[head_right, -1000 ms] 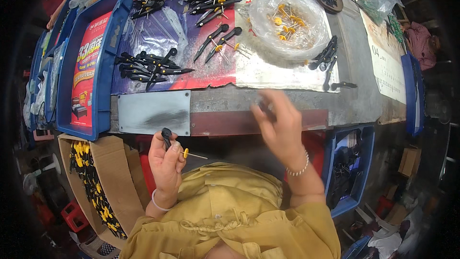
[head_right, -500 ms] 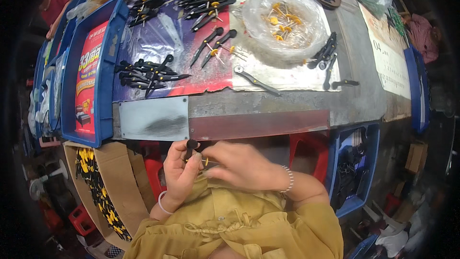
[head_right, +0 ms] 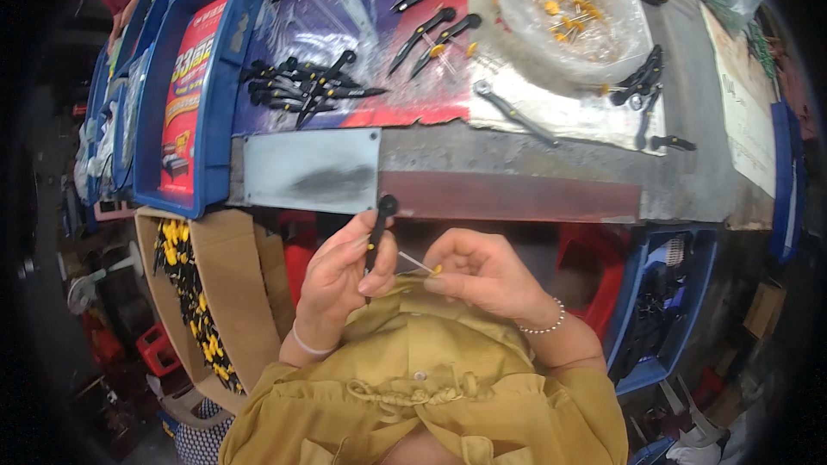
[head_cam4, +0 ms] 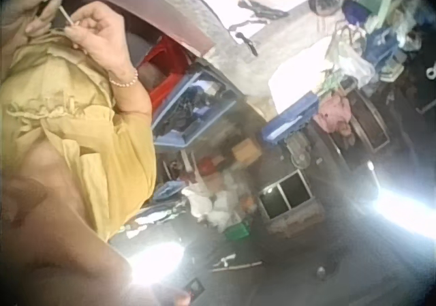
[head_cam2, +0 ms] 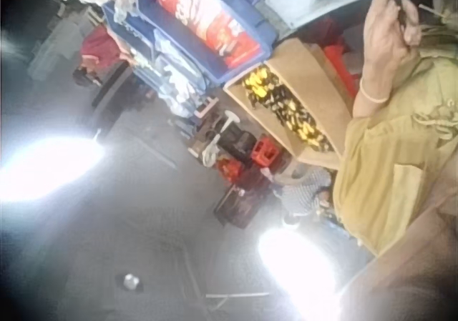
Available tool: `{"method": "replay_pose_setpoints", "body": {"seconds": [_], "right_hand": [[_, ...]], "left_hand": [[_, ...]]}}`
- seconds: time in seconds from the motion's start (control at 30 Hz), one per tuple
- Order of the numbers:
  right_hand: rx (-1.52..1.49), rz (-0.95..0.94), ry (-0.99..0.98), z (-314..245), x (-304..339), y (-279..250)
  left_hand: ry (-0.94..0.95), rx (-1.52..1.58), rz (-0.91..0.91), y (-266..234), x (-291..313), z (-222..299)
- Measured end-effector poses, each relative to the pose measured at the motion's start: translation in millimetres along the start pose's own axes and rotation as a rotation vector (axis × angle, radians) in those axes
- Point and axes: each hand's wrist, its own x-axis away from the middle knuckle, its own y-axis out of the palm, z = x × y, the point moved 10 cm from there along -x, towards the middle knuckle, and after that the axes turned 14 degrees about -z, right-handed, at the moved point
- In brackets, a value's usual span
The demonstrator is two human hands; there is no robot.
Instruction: The person repeatedly assembles drawing compasses by positioning pairs of black compass legs, inserting a threaded adjustment pin with a wheel between them, and joining the components together by hand.
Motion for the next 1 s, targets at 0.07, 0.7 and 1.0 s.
{"method": "replay_pose_setpoints", "body": {"seconds": [0.07, 0.7, 1.0], "right_hand": [[-0.003, 0.01, -0.024, -1.6, -2.2, 3.9], [0.588, 0.091, -0.159, -26.4, -10.9, 15.9], [0.64, 0.086, -0.115, -21.7, -11.9, 10.7]], "left_hand": [[-0.025, -0.018, 0.038, -4.2, 3.1, -4.6], [-0.084, 0.247, 0.081, -18.7, 8.9, -31.2], [-0.061, 0.025, 0.126, -29.8, 6.9, -25.0]]}}
